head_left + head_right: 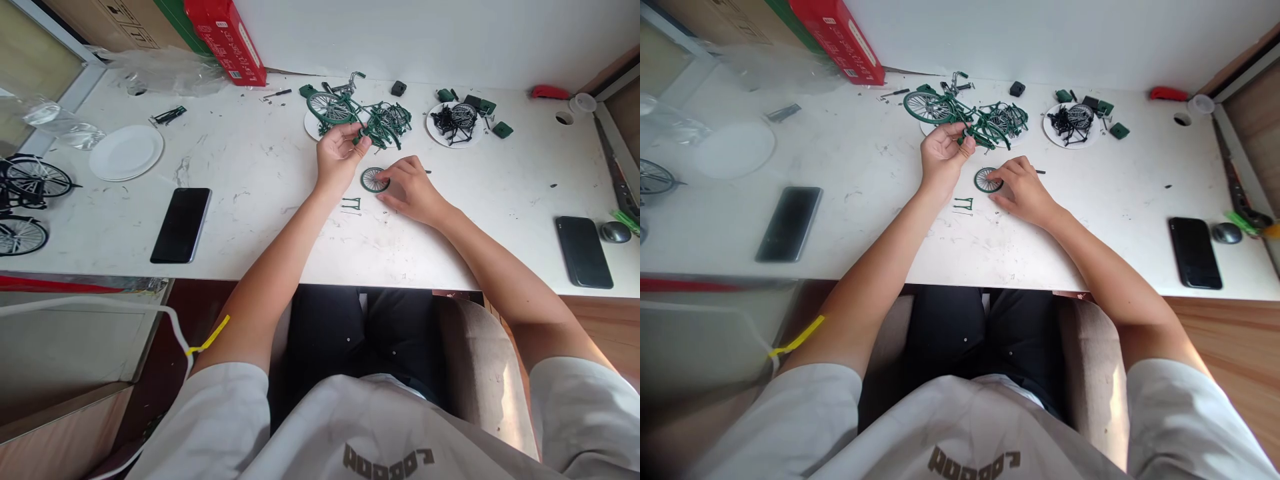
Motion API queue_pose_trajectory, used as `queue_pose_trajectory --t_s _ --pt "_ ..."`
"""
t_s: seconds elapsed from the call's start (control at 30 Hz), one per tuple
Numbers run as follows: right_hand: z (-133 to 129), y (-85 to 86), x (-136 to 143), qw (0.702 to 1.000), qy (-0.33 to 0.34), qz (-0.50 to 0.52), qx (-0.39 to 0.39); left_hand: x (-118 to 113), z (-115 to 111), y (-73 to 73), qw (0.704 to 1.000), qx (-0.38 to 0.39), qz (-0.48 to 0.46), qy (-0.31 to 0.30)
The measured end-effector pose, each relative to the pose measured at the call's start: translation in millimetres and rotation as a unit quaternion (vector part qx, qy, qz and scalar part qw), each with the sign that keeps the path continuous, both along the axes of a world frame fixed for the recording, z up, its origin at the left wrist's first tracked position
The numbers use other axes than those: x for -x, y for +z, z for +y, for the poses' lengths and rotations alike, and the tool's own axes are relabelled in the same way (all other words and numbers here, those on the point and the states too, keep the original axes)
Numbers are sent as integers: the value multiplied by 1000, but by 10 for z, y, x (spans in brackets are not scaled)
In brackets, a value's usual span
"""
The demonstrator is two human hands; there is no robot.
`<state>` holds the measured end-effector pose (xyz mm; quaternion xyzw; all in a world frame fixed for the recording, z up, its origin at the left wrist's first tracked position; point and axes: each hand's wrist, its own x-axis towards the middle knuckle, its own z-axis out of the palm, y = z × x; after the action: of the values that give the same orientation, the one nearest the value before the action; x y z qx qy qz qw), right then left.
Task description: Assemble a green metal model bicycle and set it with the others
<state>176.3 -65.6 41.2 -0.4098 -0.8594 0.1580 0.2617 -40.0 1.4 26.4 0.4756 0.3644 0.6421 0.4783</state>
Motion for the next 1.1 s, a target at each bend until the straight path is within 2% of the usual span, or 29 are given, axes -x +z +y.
queue_pose_trajectory --t_s 0.23,0.4,0.6,0.83,0.93,1.1 --pt "18 -73 -7 1000 -4 -30 2 -29 -7 -39 1000 -7 -6 -25" --pt "-22 9 -9 997 -59 -53 -19 -32 -9 -55 1000 -12 -5 -12" --pt "-8 108 -26 996 -52 -68 -35 -28 -9 -93 1000 -4 2 -9" --pt "53 111 -119 990 -99 -69 -75 -22 58 -146 999 5 18 26" --pt "72 99 -136 991 -99 -52 -79 -18 73 -157 999 11 30 32" --pt "76 109 -123 984 -130 43 -115 4 88 -175 999 4 23 24"
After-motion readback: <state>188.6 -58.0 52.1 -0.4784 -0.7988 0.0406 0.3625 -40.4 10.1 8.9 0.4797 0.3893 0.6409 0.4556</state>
